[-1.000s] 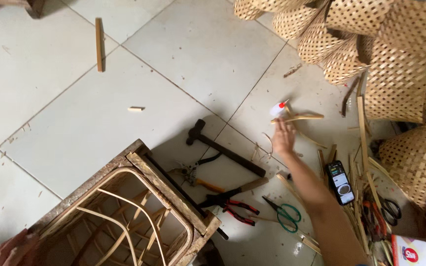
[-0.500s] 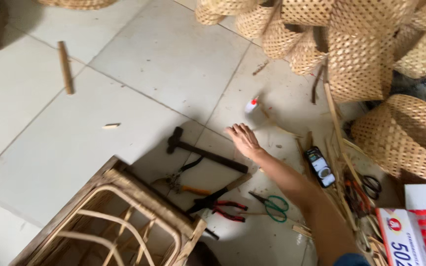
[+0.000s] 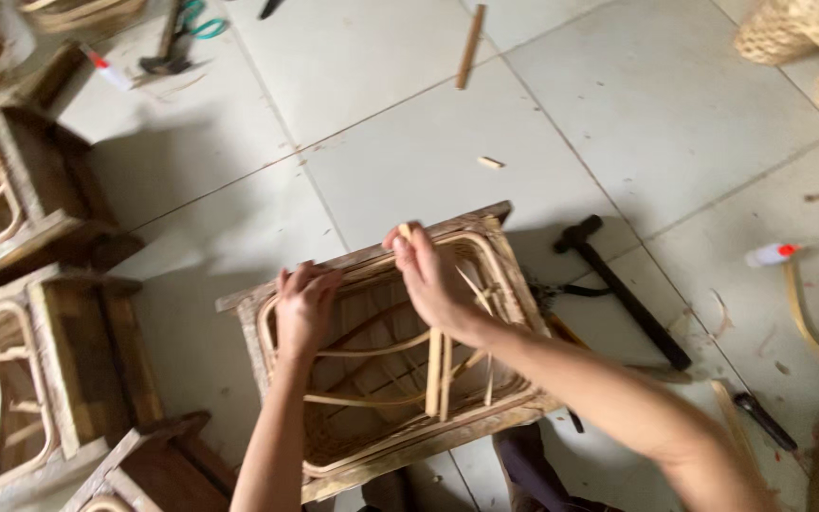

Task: The person is weaving a rectangular basket using thin wooden strips. They insert and bend the strips into a wooden mold, using a hammer to secure them and pliers to trim excess material. The process involves repeated insertion, bending, and securing of the strips to form the basket's structure.

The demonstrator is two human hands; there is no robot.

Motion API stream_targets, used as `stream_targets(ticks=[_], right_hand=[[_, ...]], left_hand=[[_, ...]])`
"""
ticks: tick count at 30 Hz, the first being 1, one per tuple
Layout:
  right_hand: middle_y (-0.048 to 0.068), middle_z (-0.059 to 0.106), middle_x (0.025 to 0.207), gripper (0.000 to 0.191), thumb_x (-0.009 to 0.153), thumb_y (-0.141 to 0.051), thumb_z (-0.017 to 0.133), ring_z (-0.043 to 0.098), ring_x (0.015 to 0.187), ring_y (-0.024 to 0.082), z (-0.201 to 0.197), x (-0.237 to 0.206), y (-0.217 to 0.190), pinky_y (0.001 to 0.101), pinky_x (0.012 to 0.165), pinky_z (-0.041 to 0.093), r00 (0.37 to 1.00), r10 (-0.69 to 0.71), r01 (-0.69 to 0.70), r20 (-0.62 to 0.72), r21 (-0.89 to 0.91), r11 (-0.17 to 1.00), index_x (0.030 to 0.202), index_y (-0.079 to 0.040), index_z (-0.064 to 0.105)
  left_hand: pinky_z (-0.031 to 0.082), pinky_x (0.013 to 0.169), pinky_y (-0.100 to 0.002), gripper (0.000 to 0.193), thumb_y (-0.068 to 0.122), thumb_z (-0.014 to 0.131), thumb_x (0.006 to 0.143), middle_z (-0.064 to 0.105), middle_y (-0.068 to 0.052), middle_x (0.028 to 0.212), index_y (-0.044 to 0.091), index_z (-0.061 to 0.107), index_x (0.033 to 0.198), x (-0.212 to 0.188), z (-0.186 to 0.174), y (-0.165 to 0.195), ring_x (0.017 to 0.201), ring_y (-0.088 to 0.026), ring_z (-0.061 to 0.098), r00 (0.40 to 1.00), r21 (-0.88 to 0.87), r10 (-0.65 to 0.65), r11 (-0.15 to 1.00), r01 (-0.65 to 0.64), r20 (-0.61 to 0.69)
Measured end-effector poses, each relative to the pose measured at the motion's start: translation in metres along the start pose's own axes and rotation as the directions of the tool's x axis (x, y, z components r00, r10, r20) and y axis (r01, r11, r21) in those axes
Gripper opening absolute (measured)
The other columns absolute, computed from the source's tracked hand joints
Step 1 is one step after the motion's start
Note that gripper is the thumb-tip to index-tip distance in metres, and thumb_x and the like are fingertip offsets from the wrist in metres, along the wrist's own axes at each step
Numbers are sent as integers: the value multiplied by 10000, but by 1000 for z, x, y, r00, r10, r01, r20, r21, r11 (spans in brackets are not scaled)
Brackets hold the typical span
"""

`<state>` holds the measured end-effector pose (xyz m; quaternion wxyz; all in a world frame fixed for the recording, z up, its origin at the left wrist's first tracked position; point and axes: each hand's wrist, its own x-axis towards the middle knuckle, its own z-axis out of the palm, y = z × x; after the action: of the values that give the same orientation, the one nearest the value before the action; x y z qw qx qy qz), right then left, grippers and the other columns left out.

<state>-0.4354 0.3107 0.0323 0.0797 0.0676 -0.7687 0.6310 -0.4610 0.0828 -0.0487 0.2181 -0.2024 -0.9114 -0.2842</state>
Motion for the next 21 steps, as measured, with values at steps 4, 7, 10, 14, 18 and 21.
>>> stream_targets(ticks=[4, 7, 10, 14, 18, 21], right_hand=[[6, 438, 658, 325, 1140, -314, 347, 432, 548, 121, 38, 0, 27, 290, 498, 371, 996, 88, -83, 24, -160, 984, 1089, -64, 549], [4, 459, 655, 368, 1125, -347, 346, 451, 545, 117, 48, -3, 43, 296, 485, 381, 985, 172, -170, -1, -161, 972, 1057, -68, 575], [-21, 480, 664, 398, 1110, -370, 344, 457, 531, 96, 57, -6, 55, 288, 439, 374, 980, 198, -200, -28, -196, 960, 1037, -81, 609], [-33, 433, 592, 393, 1109, -357, 354, 385, 456, 91, 65, -6, 79, 286, 381, 290, 966, 257, -254, -12, -196, 947, 1023, -83, 621], [-21, 440, 571, 365, 1115, -262, 361, 372, 420, 82, 64, -2, 100, 259, 348, 276, 960, 259, -210, 108, -336, 918, 970, -38, 610], [15, 456, 597, 361, 1131, -191, 352, 364, 426, 92, 59, 2, 106, 250, 343, 302, 913, 343, -210, 220, -467, 859, 943, 11, 584]], left_hand=[[442, 1025, -584, 123, 107, 769, 869, 716, -76, 963, 94, 803, 986, 5, -4, 6, 1069, -299, 673, 1000, -45, -16, 999, 16, 1], [425, 1045, -595, 131, 113, 774, 867, 693, -85, 951, 100, 802, 995, 5, 2, 5, 1063, -306, 670, 1000, -40, -19, 999, 19, -13], [428, 1038, -584, 122, 126, 773, 873, 696, -73, 951, 102, 798, 990, 4, 7, 1, 1057, -293, 667, 999, -55, -19, 998, 17, -27], [431, 1069, -584, 125, 144, 767, 895, 694, -54, 936, 111, 805, 1009, 4, 9, -2, 990, -236, 671, 999, -18, -51, 999, 51, 1], [434, 1083, -590, 116, 142, 761, 886, 695, -35, 935, 121, 807, 991, 4, 11, -3, 968, -224, 677, 999, 6, -45, 999, 45, 4], [434, 1098, -598, 106, 134, 762, 888, 694, -27, 933, 126, 806, 985, 5, 12, -4, 943, -212, 682, 999, 27, -41, 999, 41, 14]])
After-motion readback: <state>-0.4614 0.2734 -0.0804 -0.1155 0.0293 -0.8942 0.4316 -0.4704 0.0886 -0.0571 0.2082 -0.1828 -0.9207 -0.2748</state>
